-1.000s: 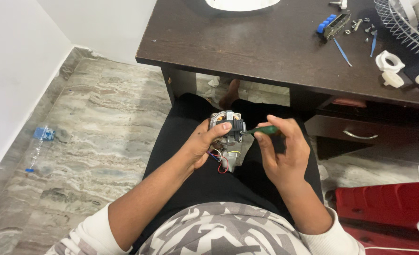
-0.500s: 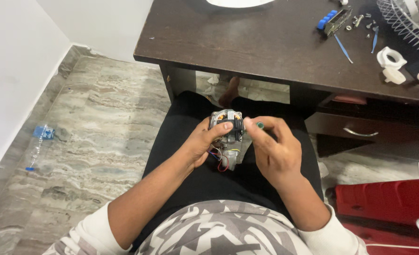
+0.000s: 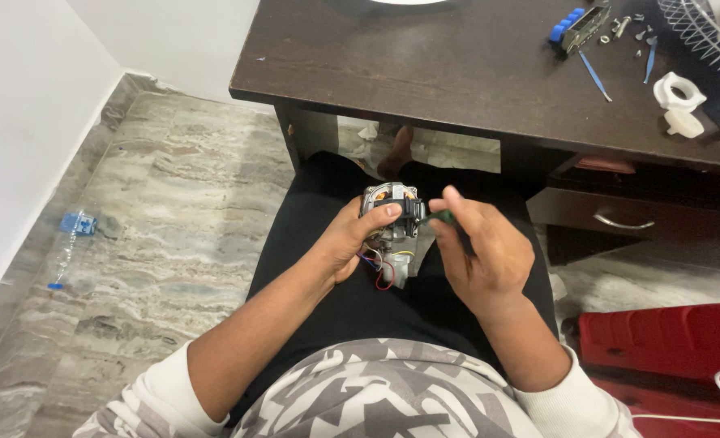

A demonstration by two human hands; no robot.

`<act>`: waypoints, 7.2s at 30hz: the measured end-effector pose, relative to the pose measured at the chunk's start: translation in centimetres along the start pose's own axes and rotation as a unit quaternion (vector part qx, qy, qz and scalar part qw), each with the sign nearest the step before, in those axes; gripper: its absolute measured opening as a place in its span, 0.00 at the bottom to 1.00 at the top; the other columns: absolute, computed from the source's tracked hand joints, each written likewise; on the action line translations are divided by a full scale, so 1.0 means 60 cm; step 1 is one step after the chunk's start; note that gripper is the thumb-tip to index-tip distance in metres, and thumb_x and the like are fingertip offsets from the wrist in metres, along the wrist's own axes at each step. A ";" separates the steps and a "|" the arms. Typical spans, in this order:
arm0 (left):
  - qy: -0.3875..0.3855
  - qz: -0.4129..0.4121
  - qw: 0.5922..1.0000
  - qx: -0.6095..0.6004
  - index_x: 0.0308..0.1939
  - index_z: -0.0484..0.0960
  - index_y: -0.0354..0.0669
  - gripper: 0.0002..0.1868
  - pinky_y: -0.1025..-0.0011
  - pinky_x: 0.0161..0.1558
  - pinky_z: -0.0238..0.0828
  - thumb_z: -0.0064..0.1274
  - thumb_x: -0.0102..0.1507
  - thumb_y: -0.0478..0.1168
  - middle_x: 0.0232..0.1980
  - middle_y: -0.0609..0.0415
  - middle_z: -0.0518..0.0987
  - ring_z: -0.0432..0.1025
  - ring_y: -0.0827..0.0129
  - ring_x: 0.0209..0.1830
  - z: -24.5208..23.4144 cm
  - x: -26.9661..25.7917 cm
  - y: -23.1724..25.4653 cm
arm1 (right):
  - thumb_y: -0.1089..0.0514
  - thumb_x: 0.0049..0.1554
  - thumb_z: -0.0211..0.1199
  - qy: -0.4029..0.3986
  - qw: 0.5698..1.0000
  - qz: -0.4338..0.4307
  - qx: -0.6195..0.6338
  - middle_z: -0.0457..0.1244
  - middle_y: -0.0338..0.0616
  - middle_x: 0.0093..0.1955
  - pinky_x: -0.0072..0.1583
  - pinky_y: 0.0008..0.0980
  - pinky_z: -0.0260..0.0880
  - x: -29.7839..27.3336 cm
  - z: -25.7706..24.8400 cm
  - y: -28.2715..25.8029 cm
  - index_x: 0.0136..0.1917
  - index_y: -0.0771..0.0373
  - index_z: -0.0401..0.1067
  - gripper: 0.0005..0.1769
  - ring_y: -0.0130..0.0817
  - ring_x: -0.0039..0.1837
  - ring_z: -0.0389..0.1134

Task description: The person sits on the floor and works on a disassembled electric fan motor, using a screwdriver to tighten screws on the motor housing and attaching a white plastic component to the shaft. The fan cage and blades remain on the table nearby.

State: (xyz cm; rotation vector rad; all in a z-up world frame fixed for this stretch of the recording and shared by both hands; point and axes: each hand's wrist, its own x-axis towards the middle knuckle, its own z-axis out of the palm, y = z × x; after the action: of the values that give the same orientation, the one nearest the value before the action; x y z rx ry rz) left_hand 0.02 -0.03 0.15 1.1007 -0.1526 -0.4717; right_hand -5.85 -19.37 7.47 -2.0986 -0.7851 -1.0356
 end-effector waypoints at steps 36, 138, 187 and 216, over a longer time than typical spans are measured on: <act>-0.014 0.011 0.999 0.040 0.56 0.81 0.36 0.27 0.69 0.48 0.76 0.62 0.59 0.51 0.45 0.53 0.82 0.77 0.71 0.44 0.002 0.005 -0.008 | 0.59 0.56 0.78 0.029 0.998 0.054 0.032 0.70 0.44 0.45 0.47 0.25 0.73 0.013 -0.010 0.003 0.55 0.63 0.74 0.18 0.31 0.47 0.75; -0.134 0.036 0.929 0.345 0.55 0.80 0.40 0.42 0.69 0.56 0.74 0.74 0.41 0.55 0.47 0.53 0.84 0.78 0.67 0.48 0.112 0.031 0.057 | 0.64 0.60 0.62 0.182 0.929 0.271 0.174 0.72 0.55 0.46 0.48 0.35 0.80 -0.125 -0.126 0.013 0.54 0.64 0.68 0.09 0.36 0.45 0.76; 0.140 0.110 0.660 0.730 0.66 0.74 0.48 0.53 0.58 0.52 0.76 0.66 0.42 0.68 0.49 0.42 0.84 0.80 0.52 0.50 0.110 0.117 0.381 | 0.61 0.56 0.65 0.047 0.950 0.284 0.117 0.70 0.37 0.36 0.42 0.23 0.68 0.128 -0.008 0.125 0.49 0.65 0.78 0.08 0.22 0.39 0.70; 0.054 0.198 0.548 0.811 0.64 0.78 0.59 0.23 0.44 0.57 0.62 0.42 0.68 0.55 0.56 0.45 0.76 0.68 0.50 0.57 0.151 0.187 0.320 | 0.63 0.54 0.63 0.036 0.946 0.293 0.136 0.68 0.38 0.31 0.40 0.23 0.67 0.138 -0.001 0.154 0.42 0.68 0.77 0.05 0.21 0.35 0.67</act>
State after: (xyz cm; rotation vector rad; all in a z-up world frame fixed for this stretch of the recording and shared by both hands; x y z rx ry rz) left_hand 12.48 -5.40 20.01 2.8397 -0.8299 0.3831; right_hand 5.15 -23.17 11.70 -1.8660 -0.2143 -0.6285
